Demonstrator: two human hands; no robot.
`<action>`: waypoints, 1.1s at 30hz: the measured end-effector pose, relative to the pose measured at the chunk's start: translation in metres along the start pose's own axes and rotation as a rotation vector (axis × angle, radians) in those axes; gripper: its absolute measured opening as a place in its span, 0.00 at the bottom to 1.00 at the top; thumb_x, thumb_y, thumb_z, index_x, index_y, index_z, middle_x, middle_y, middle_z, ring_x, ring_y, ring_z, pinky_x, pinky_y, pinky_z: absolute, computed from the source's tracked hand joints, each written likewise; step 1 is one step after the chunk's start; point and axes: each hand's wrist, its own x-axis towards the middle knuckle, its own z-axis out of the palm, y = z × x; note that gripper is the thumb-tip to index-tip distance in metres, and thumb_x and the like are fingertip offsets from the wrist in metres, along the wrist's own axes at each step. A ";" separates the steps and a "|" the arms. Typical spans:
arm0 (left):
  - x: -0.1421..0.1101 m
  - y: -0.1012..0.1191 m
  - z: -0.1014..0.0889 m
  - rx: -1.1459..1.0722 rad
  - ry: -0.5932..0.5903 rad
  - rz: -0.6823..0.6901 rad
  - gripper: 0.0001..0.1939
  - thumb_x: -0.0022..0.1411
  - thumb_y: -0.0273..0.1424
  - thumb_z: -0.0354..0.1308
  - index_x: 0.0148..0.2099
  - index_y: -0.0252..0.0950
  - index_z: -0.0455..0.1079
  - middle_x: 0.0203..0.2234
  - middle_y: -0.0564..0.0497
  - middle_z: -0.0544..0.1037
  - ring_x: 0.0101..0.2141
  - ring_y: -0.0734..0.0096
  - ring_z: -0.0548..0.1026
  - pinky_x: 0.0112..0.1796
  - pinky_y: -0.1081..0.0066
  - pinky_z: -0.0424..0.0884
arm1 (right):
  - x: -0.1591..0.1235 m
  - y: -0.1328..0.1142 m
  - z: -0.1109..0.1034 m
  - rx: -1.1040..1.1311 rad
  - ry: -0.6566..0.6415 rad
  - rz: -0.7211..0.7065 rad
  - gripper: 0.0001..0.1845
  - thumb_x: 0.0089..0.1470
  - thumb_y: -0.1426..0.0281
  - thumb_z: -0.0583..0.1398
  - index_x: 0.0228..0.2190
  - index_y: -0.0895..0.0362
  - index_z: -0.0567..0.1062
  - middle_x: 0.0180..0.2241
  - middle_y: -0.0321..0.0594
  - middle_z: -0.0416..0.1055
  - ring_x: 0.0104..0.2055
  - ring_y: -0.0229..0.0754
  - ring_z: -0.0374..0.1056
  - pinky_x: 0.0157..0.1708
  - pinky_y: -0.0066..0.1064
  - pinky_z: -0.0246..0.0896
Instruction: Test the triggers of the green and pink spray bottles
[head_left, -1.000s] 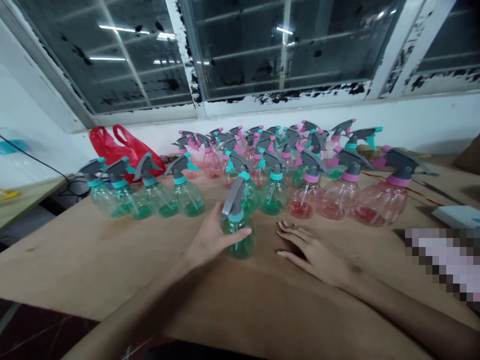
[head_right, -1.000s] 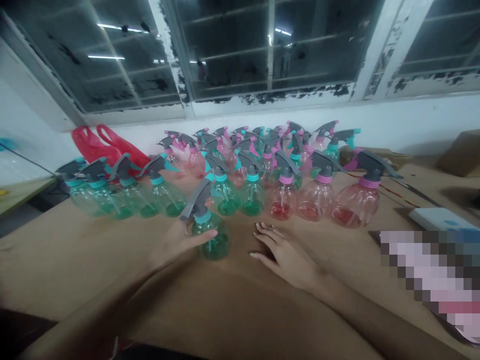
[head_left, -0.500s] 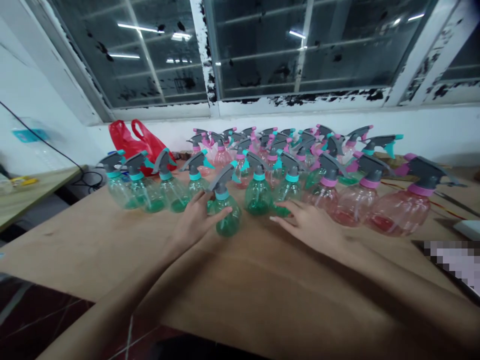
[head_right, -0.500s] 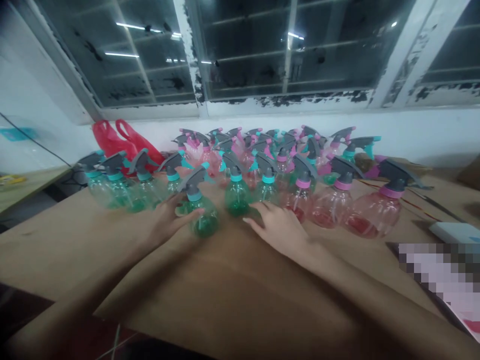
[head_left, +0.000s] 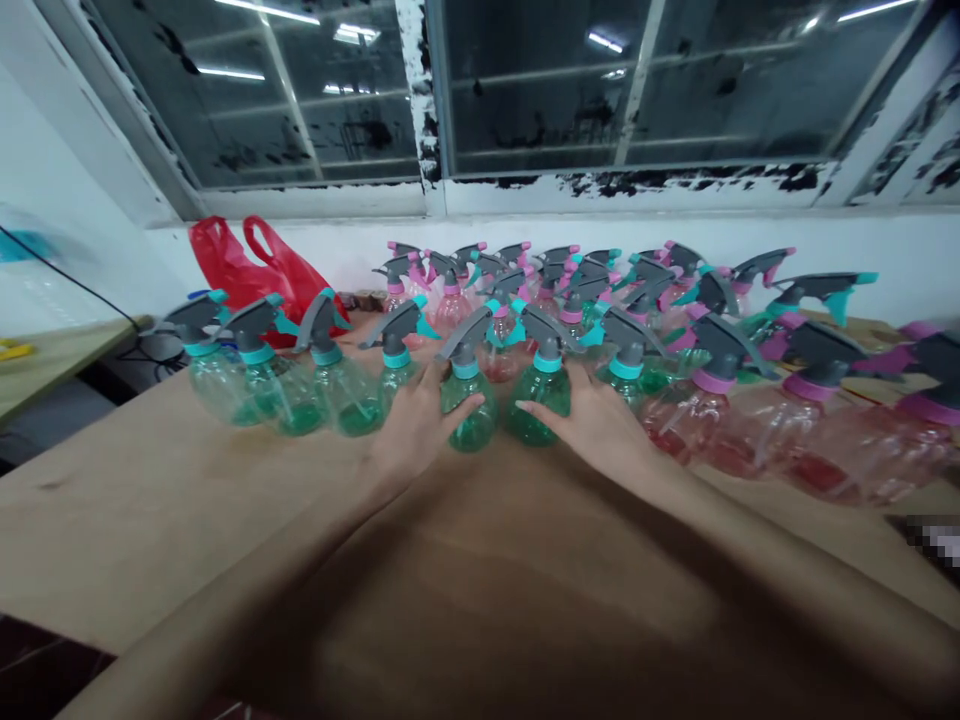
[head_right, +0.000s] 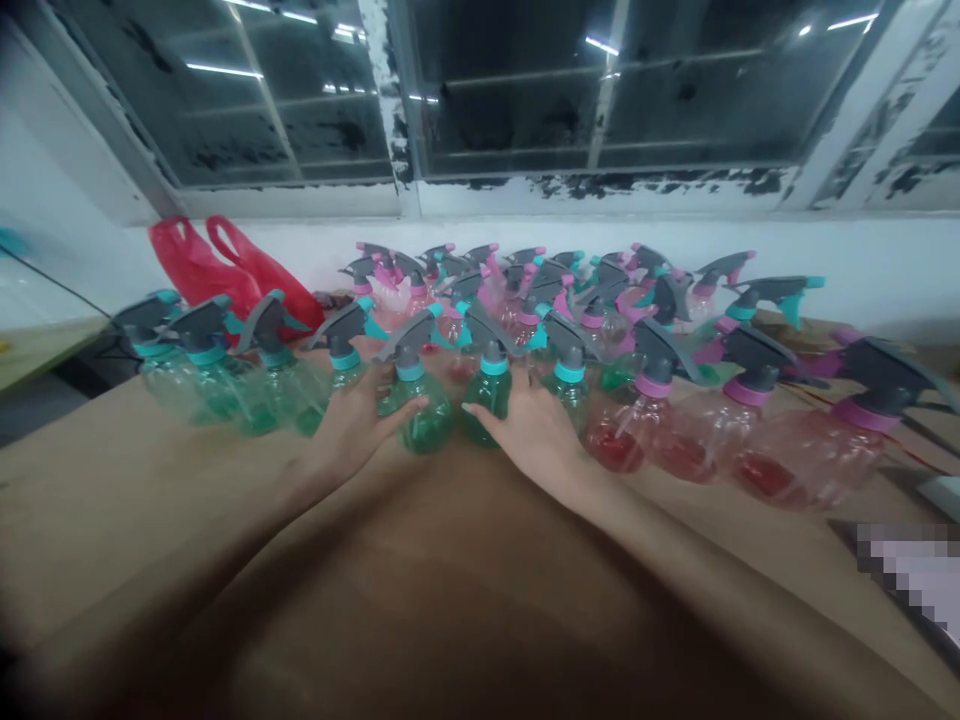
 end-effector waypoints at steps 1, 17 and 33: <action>0.001 0.000 0.001 -0.002 0.003 0.002 0.21 0.60 0.41 0.60 0.50 0.33 0.62 0.41 0.41 0.77 0.43 0.51 0.76 0.43 0.56 0.71 | 0.002 0.000 0.002 0.004 -0.007 0.006 0.41 0.53 0.50 0.55 0.55 0.71 0.60 0.33 0.57 0.75 0.32 0.59 0.73 0.29 0.45 0.65; -0.028 0.004 -0.002 -0.123 0.042 -0.006 0.33 0.61 0.46 0.56 0.63 0.39 0.51 0.57 0.40 0.66 0.53 0.50 0.69 0.49 0.55 0.68 | -0.006 -0.007 -0.002 -0.042 -0.062 0.029 0.51 0.47 0.40 0.53 0.54 0.72 0.61 0.55 0.69 0.59 0.46 0.69 0.68 0.36 0.51 0.68; -0.049 0.092 -0.022 -0.558 -0.342 0.102 0.42 0.53 0.43 0.64 0.65 0.41 0.50 0.59 0.44 0.63 0.57 0.51 0.63 0.54 0.53 0.62 | -0.110 -0.002 -0.036 0.284 -0.278 -0.144 0.40 0.43 0.42 0.59 0.50 0.55 0.65 0.47 0.45 0.71 0.45 0.54 0.70 0.41 0.47 0.67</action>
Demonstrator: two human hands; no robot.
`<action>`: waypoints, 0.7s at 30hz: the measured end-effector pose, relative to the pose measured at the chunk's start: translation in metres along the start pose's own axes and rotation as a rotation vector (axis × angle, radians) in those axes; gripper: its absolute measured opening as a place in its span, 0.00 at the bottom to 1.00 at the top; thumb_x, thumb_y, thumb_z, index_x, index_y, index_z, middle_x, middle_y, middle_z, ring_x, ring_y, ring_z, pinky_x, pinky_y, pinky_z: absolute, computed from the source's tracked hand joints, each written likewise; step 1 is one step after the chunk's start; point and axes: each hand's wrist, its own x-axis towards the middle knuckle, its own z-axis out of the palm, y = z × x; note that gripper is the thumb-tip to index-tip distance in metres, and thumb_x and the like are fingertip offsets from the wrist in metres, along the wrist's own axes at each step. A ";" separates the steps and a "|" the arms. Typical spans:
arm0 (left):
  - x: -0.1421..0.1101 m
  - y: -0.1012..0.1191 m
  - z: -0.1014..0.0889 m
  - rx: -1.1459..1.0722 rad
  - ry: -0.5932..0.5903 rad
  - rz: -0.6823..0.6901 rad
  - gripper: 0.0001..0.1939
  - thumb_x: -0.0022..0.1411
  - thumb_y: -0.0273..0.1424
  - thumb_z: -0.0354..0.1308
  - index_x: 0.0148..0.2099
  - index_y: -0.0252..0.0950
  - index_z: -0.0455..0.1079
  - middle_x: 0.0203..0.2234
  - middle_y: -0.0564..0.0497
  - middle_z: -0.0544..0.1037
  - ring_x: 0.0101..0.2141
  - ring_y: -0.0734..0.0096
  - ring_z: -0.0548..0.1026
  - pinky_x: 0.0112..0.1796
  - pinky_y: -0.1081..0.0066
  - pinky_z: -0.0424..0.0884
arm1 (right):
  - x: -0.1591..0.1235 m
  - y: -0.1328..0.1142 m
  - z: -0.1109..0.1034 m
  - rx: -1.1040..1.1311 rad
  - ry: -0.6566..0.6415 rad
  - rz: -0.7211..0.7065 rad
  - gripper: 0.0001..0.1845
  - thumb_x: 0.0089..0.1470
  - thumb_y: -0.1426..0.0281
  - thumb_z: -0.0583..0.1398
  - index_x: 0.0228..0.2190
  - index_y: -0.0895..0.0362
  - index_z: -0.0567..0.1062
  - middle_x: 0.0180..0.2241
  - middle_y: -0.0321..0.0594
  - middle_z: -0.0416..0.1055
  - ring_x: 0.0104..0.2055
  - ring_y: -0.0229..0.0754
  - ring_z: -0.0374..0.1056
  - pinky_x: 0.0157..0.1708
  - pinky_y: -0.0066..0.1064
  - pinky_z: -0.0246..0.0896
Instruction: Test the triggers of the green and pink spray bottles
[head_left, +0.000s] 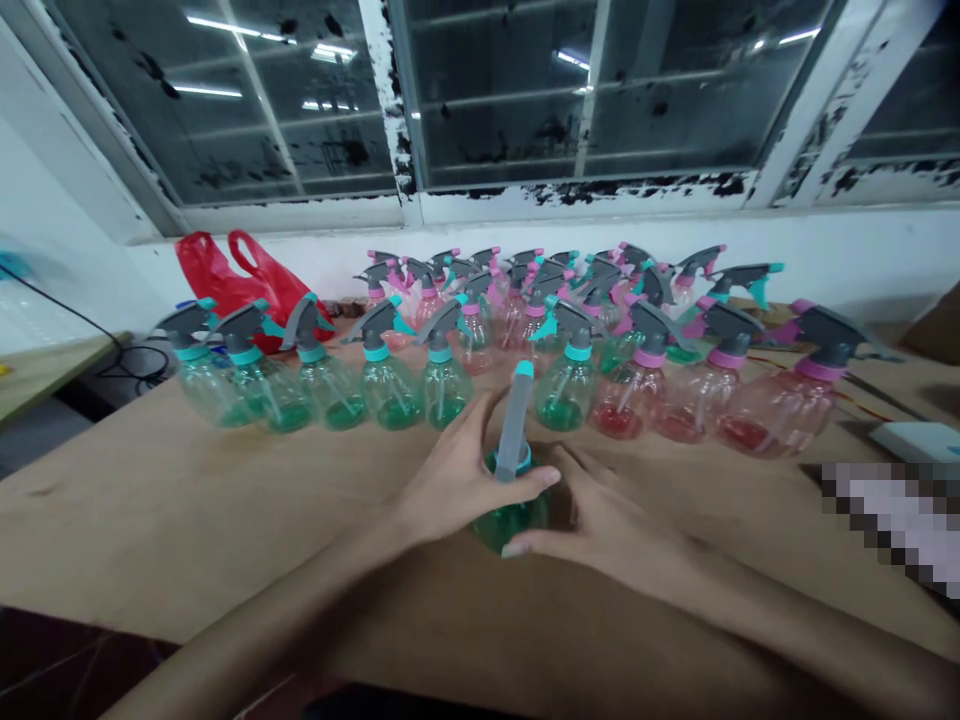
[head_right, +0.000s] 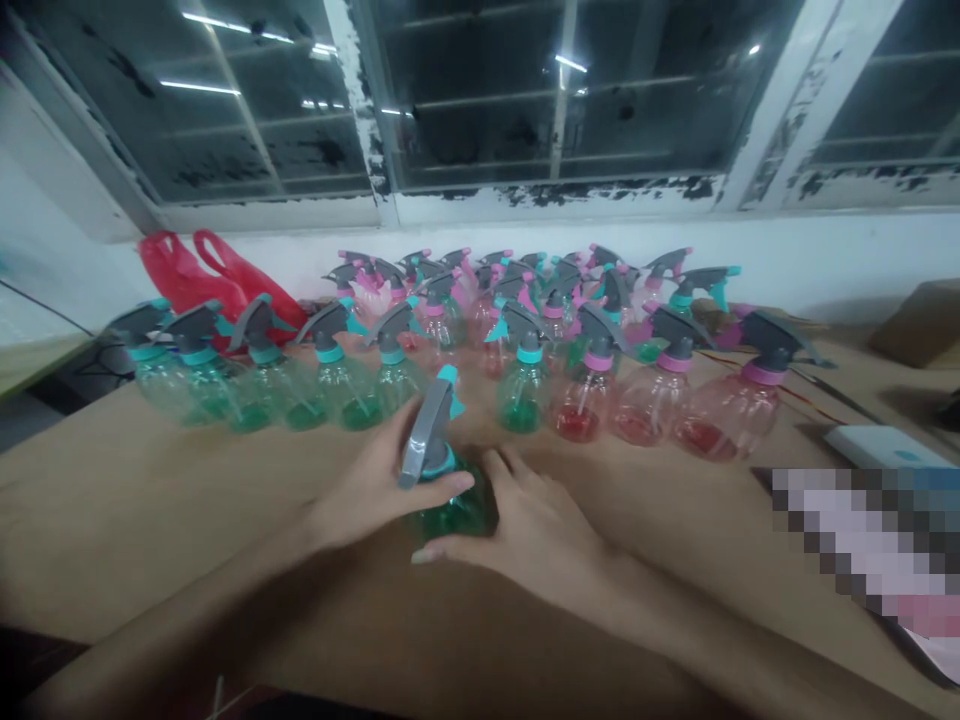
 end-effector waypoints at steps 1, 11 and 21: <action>0.001 0.002 0.002 -0.053 -0.010 0.003 0.38 0.54 0.42 0.64 0.63 0.41 0.53 0.56 0.44 0.67 0.54 0.53 0.67 0.52 0.55 0.65 | -0.002 -0.001 0.001 0.059 -0.017 -0.016 0.39 0.43 0.43 0.60 0.49 0.55 0.65 0.46 0.44 0.71 0.45 0.53 0.70 0.41 0.46 0.67; -0.006 0.006 0.015 -0.123 0.196 -0.149 0.13 0.55 0.31 0.55 0.44 0.40 0.70 0.28 0.52 0.76 0.29 0.65 0.75 0.30 0.66 0.74 | -0.017 -0.012 0.023 -0.208 0.059 -0.056 0.41 0.51 0.50 0.57 0.57 0.65 0.59 0.50 0.59 0.68 0.41 0.61 0.72 0.32 0.51 0.71; 0.023 0.000 0.015 -0.303 0.107 -0.100 0.20 0.49 0.27 0.51 0.45 0.43 0.72 0.39 0.51 0.79 0.41 0.62 0.77 0.45 0.61 0.73 | -0.012 0.047 0.020 -0.220 -0.003 -0.170 0.42 0.54 0.48 0.54 0.58 0.66 0.58 0.57 0.57 0.63 0.58 0.57 0.60 0.53 0.52 0.61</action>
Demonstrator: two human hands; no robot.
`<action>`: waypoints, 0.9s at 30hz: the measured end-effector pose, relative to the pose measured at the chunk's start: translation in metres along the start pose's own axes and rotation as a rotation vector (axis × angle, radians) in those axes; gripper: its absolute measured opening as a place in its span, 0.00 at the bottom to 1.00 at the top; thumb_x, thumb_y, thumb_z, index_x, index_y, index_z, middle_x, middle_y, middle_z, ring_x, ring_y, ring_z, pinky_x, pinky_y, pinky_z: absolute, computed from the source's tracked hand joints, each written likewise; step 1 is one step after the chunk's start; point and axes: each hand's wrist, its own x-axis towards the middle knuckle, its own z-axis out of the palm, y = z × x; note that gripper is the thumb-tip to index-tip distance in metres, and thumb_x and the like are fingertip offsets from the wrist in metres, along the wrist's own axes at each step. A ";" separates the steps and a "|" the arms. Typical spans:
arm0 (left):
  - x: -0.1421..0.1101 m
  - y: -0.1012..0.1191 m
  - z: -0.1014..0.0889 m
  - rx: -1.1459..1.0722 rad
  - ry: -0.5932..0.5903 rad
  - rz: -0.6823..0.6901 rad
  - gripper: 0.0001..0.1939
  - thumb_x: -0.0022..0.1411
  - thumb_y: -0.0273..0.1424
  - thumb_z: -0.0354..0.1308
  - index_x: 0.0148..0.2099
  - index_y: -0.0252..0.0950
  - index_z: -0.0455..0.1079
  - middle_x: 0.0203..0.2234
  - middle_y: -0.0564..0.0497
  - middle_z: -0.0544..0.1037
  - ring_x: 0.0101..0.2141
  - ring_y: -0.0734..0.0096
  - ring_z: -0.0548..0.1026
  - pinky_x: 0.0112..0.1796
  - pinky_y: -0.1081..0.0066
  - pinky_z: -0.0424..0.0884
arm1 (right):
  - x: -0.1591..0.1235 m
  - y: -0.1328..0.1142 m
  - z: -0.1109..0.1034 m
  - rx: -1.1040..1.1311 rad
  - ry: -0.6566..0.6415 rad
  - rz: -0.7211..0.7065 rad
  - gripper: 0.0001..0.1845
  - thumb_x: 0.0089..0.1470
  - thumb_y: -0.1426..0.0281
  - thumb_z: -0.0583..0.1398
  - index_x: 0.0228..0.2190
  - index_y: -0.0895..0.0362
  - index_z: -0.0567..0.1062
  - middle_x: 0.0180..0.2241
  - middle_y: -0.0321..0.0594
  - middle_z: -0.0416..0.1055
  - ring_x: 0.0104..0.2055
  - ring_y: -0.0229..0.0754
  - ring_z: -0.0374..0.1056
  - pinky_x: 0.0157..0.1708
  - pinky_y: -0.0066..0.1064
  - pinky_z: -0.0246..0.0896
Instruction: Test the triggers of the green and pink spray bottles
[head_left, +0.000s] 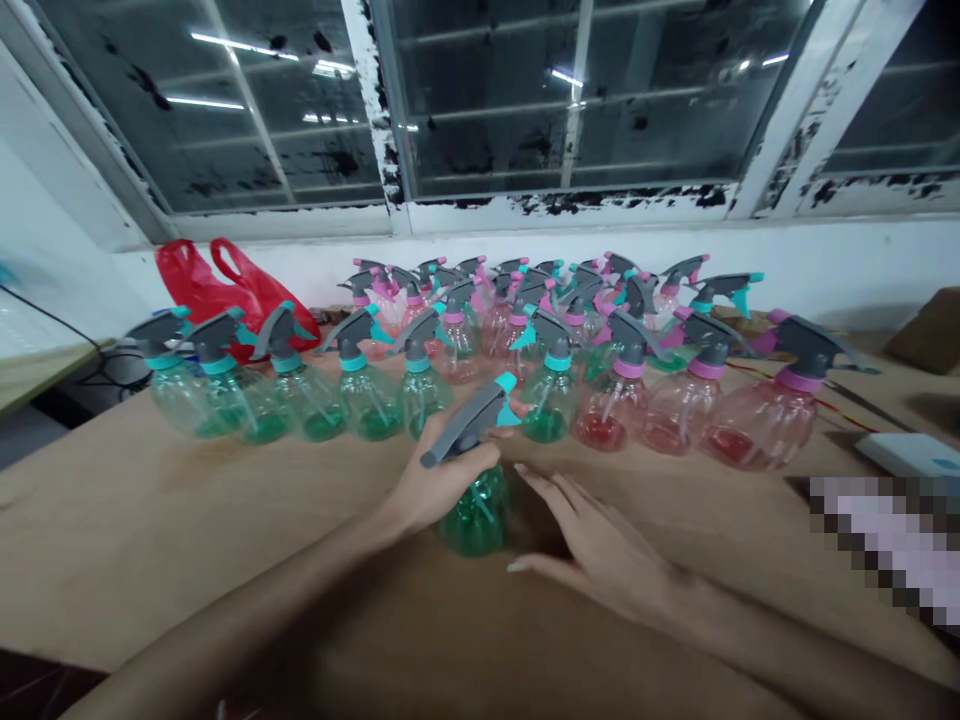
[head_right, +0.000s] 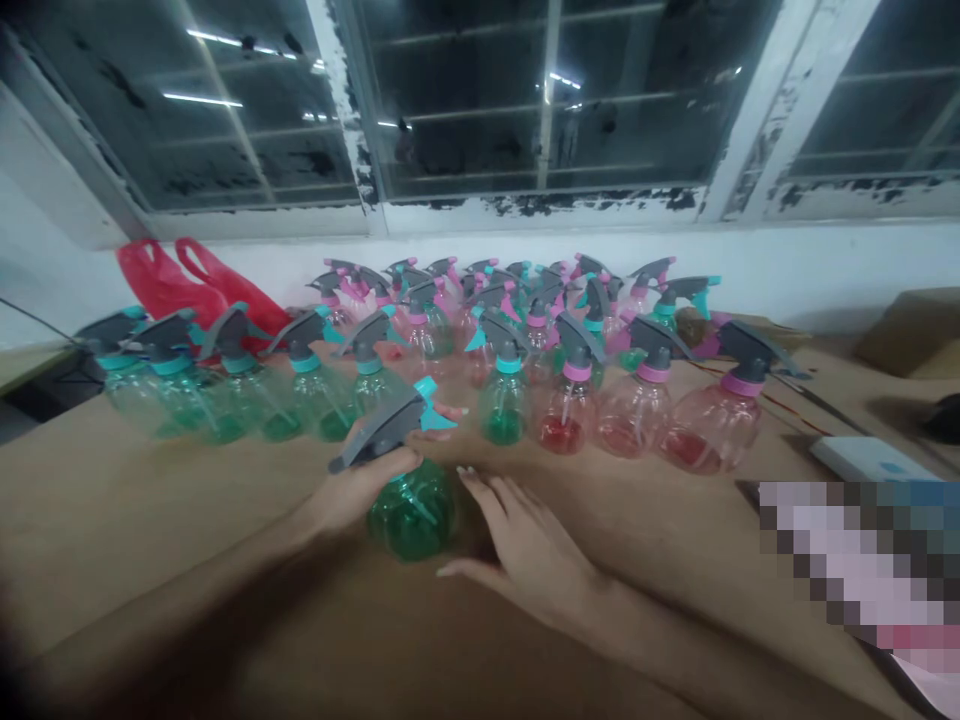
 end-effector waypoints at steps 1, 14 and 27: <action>0.003 -0.002 0.000 0.006 0.009 -0.018 0.20 0.49 0.27 0.51 0.45 0.42 0.72 0.37 0.51 0.80 0.40 0.61 0.78 0.43 0.61 0.74 | -0.003 0.011 0.001 -0.004 -0.008 0.010 0.39 0.55 0.49 0.54 0.58 0.64 0.59 0.58 0.56 0.62 0.59 0.56 0.59 0.55 0.52 0.58; 0.032 -0.014 0.002 0.020 -0.006 -0.081 0.15 0.47 0.33 0.53 0.38 0.42 0.74 0.31 0.50 0.80 0.34 0.59 0.76 0.42 0.59 0.72 | -0.020 0.050 0.001 0.016 -0.111 0.044 0.34 0.58 0.52 0.52 0.61 0.55 0.56 0.64 0.41 0.51 0.65 0.46 0.48 0.61 0.47 0.51; 0.035 -0.011 0.001 0.156 -0.012 -0.064 0.13 0.46 0.35 0.50 0.33 0.43 0.73 0.27 0.52 0.77 0.26 0.64 0.73 0.28 0.65 0.73 | -0.021 0.051 0.001 -0.052 -0.130 0.028 0.33 0.59 0.53 0.52 0.61 0.56 0.57 0.63 0.39 0.53 0.64 0.47 0.50 0.60 0.47 0.53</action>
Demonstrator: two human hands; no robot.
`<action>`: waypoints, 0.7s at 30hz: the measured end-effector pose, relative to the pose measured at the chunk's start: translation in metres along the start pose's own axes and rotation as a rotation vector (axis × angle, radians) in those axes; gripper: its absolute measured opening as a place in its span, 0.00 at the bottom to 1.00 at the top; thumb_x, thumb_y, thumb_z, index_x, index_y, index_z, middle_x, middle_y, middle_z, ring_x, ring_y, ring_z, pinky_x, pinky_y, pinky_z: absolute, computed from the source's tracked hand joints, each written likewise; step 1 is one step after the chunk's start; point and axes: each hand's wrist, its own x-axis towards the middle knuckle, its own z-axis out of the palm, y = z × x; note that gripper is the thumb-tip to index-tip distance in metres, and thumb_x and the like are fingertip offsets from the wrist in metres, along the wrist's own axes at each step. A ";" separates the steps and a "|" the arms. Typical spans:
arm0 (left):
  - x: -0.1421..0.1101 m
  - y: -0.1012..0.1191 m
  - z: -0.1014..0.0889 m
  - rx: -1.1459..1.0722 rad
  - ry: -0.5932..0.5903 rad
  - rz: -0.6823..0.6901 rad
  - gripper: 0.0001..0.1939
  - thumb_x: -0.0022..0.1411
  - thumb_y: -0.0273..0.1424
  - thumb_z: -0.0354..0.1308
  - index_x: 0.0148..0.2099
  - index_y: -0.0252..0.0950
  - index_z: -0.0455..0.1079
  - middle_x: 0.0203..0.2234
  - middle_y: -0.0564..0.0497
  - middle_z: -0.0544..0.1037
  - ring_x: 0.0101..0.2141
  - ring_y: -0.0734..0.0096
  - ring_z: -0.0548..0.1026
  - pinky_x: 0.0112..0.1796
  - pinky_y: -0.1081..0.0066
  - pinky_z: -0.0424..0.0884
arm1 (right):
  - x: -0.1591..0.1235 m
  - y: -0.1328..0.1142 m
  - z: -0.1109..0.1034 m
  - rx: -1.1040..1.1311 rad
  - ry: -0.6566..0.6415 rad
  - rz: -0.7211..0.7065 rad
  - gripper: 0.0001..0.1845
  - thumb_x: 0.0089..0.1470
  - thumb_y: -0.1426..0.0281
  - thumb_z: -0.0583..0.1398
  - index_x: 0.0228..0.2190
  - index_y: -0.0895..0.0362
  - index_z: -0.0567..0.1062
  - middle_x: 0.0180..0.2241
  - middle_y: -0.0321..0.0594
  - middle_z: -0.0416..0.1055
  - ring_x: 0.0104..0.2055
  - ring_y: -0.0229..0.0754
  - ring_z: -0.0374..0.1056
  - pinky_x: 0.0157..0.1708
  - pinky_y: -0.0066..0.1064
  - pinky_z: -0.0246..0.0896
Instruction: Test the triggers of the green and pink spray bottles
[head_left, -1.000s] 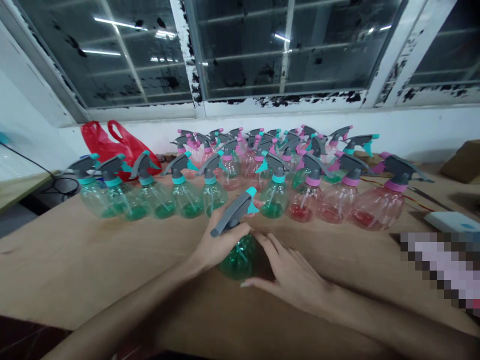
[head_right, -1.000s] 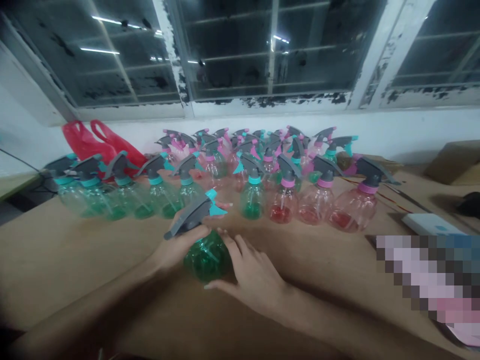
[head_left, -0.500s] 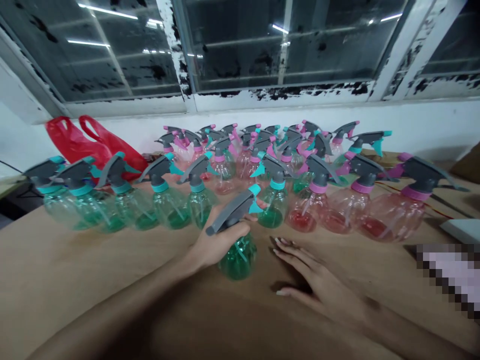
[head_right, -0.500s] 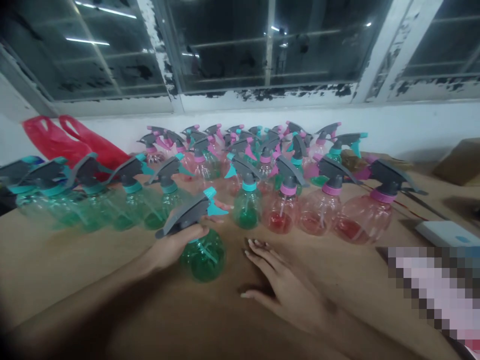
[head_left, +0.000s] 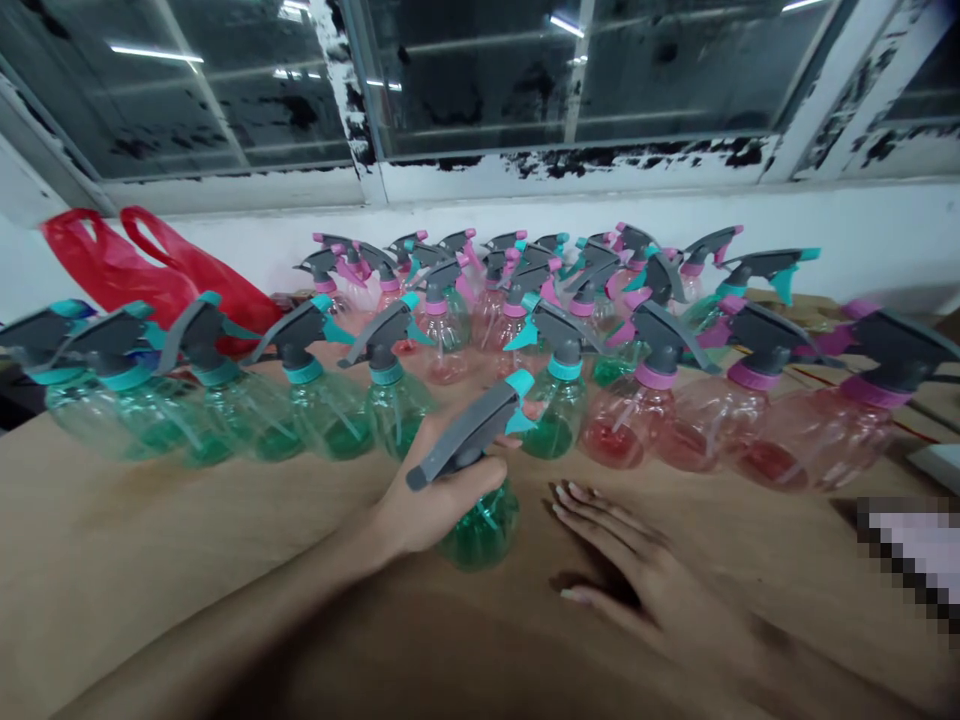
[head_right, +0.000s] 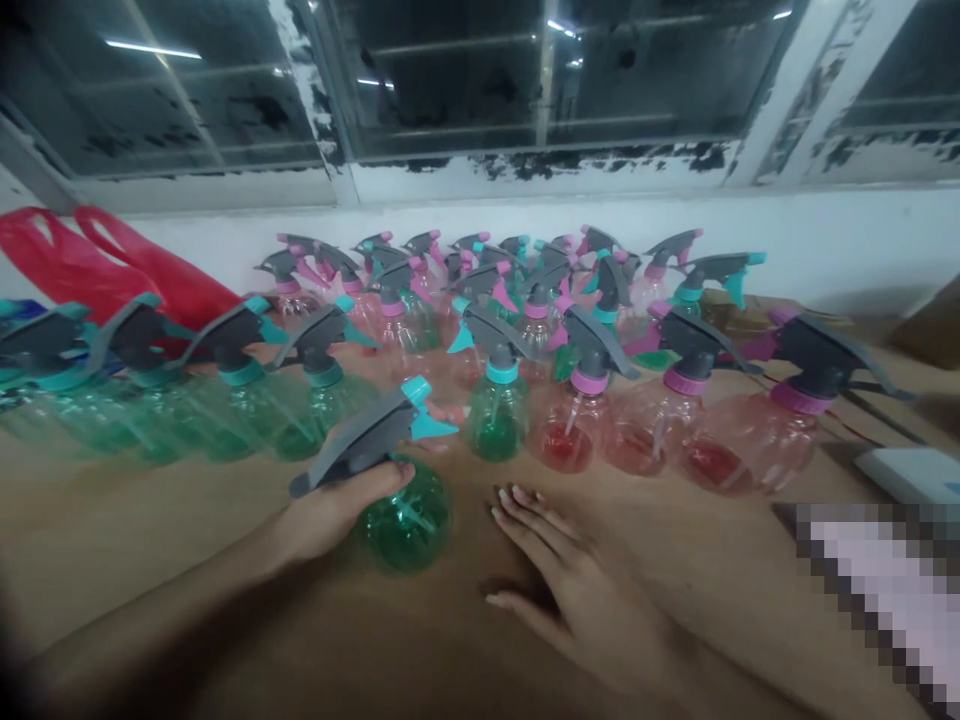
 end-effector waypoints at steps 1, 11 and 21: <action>0.000 0.000 0.000 -0.010 -0.009 0.005 0.14 0.46 0.35 0.50 0.34 0.43 0.74 0.28 0.52 0.78 0.26 0.64 0.74 0.29 0.65 0.73 | 0.000 0.000 0.001 0.014 0.015 0.002 0.33 0.59 0.54 0.53 0.61 0.55 0.56 0.63 0.39 0.54 0.64 0.47 0.50 0.60 0.47 0.53; 0.000 0.003 0.000 -0.087 -0.055 0.006 0.18 0.48 0.32 0.52 0.43 0.45 0.74 0.38 0.53 0.80 0.34 0.61 0.77 0.37 0.62 0.74 | -0.002 0.002 0.003 -0.004 0.016 -0.006 0.32 0.59 0.55 0.53 0.61 0.52 0.56 0.63 0.38 0.53 0.65 0.48 0.49 0.60 0.48 0.53; 0.000 0.005 0.000 -0.101 -0.048 0.075 0.20 0.49 0.29 0.52 0.44 0.47 0.74 0.36 0.54 0.79 0.34 0.63 0.77 0.37 0.65 0.74 | -0.001 0.000 0.001 -0.032 0.011 -0.017 0.29 0.60 0.55 0.51 0.57 0.59 0.64 0.62 0.41 0.55 0.64 0.47 0.51 0.60 0.46 0.55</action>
